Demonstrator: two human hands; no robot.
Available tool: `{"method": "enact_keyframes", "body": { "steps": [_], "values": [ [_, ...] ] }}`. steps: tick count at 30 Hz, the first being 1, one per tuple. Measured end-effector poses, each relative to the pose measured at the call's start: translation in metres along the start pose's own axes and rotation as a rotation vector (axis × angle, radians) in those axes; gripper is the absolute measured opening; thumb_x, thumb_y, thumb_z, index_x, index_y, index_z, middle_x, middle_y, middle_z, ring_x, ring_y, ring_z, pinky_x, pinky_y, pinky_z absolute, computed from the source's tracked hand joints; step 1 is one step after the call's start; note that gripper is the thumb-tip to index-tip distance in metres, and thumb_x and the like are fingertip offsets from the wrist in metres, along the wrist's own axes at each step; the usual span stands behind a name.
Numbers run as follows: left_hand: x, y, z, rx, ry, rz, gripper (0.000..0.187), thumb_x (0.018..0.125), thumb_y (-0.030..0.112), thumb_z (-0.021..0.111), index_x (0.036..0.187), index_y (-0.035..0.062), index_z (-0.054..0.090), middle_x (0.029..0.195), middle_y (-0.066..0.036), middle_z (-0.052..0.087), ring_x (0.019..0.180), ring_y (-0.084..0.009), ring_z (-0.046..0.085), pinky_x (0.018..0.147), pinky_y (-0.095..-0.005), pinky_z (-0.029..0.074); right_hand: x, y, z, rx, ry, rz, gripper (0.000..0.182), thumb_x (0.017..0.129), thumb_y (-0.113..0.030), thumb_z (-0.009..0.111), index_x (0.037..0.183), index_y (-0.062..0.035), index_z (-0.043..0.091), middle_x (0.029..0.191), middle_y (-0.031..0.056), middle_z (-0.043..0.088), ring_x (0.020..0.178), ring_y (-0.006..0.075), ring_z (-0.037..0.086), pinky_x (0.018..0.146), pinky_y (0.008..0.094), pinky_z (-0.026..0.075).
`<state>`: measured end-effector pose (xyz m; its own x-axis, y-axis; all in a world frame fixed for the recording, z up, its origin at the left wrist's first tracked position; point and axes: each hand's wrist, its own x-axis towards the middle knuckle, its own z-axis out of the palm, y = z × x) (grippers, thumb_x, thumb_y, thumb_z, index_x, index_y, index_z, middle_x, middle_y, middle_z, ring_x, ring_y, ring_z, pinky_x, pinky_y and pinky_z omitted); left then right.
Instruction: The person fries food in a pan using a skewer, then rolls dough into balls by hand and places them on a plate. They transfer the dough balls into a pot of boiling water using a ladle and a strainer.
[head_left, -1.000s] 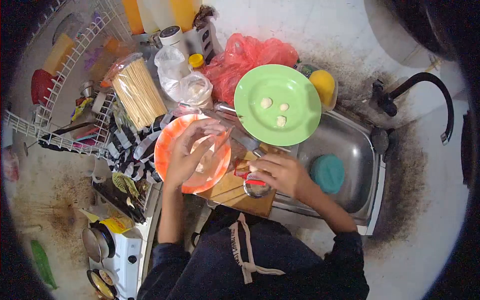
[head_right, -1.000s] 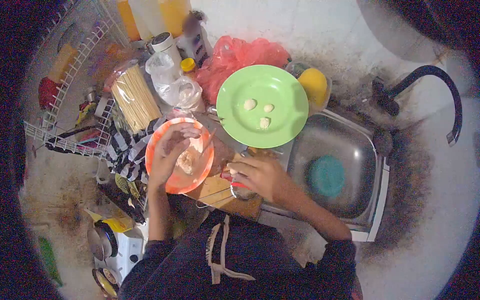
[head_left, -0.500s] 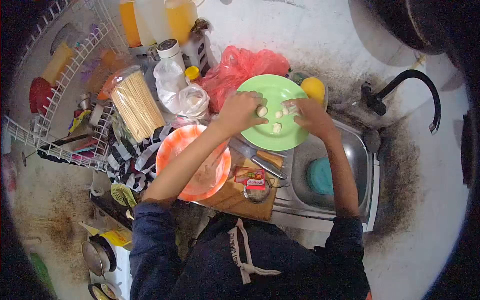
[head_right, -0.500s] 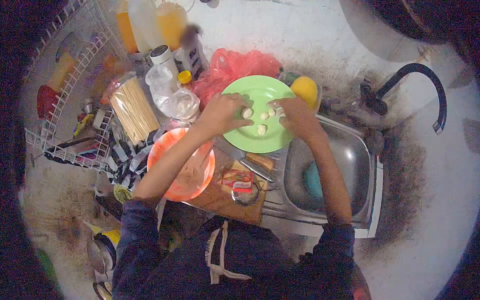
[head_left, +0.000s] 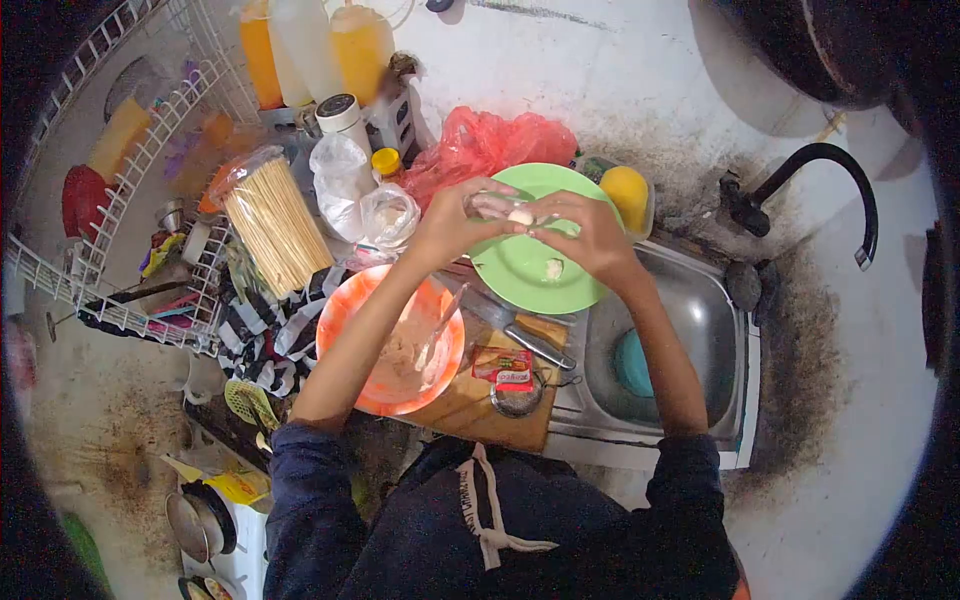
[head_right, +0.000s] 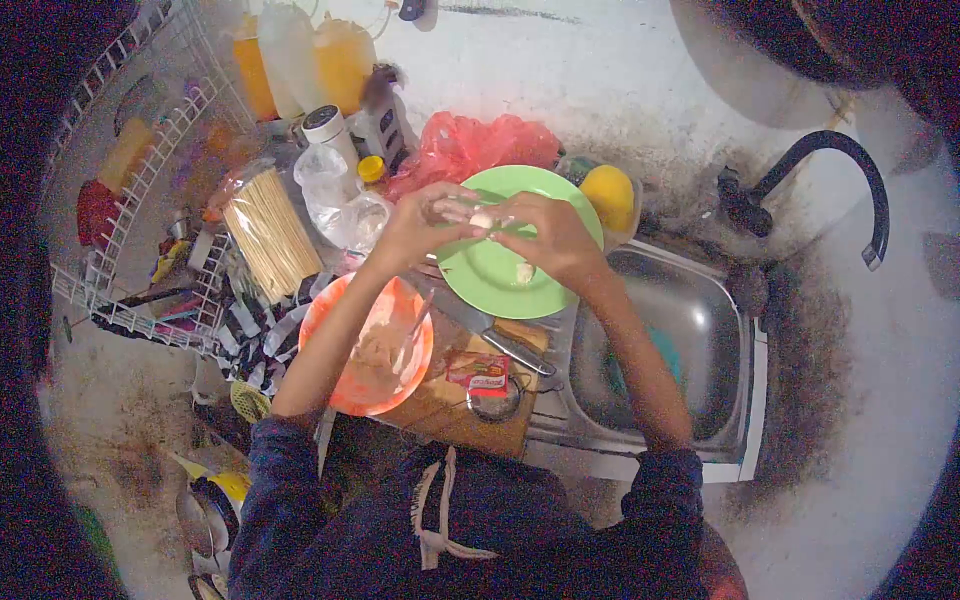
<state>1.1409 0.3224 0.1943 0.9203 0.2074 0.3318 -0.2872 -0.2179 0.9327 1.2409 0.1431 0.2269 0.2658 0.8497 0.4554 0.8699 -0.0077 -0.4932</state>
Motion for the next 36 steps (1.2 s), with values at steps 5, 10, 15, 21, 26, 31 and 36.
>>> {"method": "enact_keyframes", "body": {
  "steps": [5,10,15,21,26,31,36],
  "values": [
    [-0.005,0.01,-0.002,-0.163,-0.062,-0.093,0.031,0.071,0.008,0.07,0.097,-0.0036,0.058,0.09,-0.008,0.063,0.08,-0.0119,0.06,0.074,-0.0227,0.048,0.003,-0.02,-0.003,0.016,0.068,-0.031,0.024,0.072,-0.016,0.064,0.092,-0.0032,0.062,0.089,0.0116,0.062,0.083,0.0248,0.06,0.073,0.0315,0.046],
    [-0.009,0.017,-0.001,-0.227,-0.095,-0.131,0.028,0.073,0.008,0.068,0.096,-0.0036,0.06,0.09,-0.009,0.063,0.08,-0.0116,0.06,0.074,-0.0219,0.048,0.0,-0.026,-0.004,0.07,0.122,-0.027,0.02,0.071,-0.015,0.065,0.088,-0.0033,0.064,0.088,0.0106,0.063,0.08,0.0237,0.061,0.071,0.0307,0.047],
    [-0.012,0.021,0.002,-0.198,-0.106,-0.132,0.025,0.073,0.008,0.068,0.094,-0.0036,0.061,0.09,-0.01,0.064,0.081,-0.0121,0.061,0.074,-0.0224,0.048,-0.001,-0.031,-0.007,0.097,0.156,-0.096,0.019,0.068,-0.011,0.066,0.084,-0.0027,0.062,0.082,0.0095,0.063,0.074,0.0204,0.061,0.067,0.0282,0.047],
    [-0.016,0.029,0.005,-0.181,-0.125,-0.179,0.022,0.072,0.008,0.069,0.09,-0.0034,0.063,0.087,-0.01,0.065,0.08,-0.0116,0.061,0.075,-0.0228,0.048,-0.006,-0.033,-0.009,0.114,0.132,-0.072,0.021,0.062,-0.005,0.069,0.08,-0.0024,0.059,0.078,0.0092,0.063,0.073,0.0204,0.061,0.067,0.0281,0.047],
    [-0.019,0.021,0.007,-0.178,-0.228,-0.179,0.022,0.071,0.006,0.07,0.089,-0.003,0.063,0.086,-0.009,0.065,0.079,-0.0106,0.061,0.072,-0.0227,0.049,-0.009,-0.037,-0.017,0.136,-0.055,0.078,0.015,0.063,-0.005,0.066,0.077,-0.0021,0.06,0.075,0.007,0.062,0.07,0.0152,0.059,0.067,0.0252,0.045],
    [-0.027,0.027,0.0,-0.133,-0.238,-0.21,0.021,0.072,0.007,0.068,0.091,-0.0017,0.063,0.086,-0.008,0.065,0.079,-0.01,0.06,0.072,-0.0221,0.048,-0.013,-0.035,-0.021,0.206,-0.192,0.156,0.021,0.064,-0.012,0.065,0.082,-0.0016,0.062,0.074,0.0087,0.063,0.07,0.014,0.06,0.066,0.0257,0.046],
    [-0.04,0.041,-0.017,-0.15,-0.081,-0.229,0.023,0.079,0.014,0.062,0.097,-0.001,0.061,0.088,-0.006,0.064,0.082,-0.0092,0.059,0.075,-0.0214,0.047,-0.022,-0.024,-0.029,0.442,-0.126,0.25,0.015,0.07,-0.007,0.066,0.084,-0.0019,0.062,0.08,0.0044,0.064,0.074,0.0093,0.059,0.069,0.0237,0.046]
  ]
}}
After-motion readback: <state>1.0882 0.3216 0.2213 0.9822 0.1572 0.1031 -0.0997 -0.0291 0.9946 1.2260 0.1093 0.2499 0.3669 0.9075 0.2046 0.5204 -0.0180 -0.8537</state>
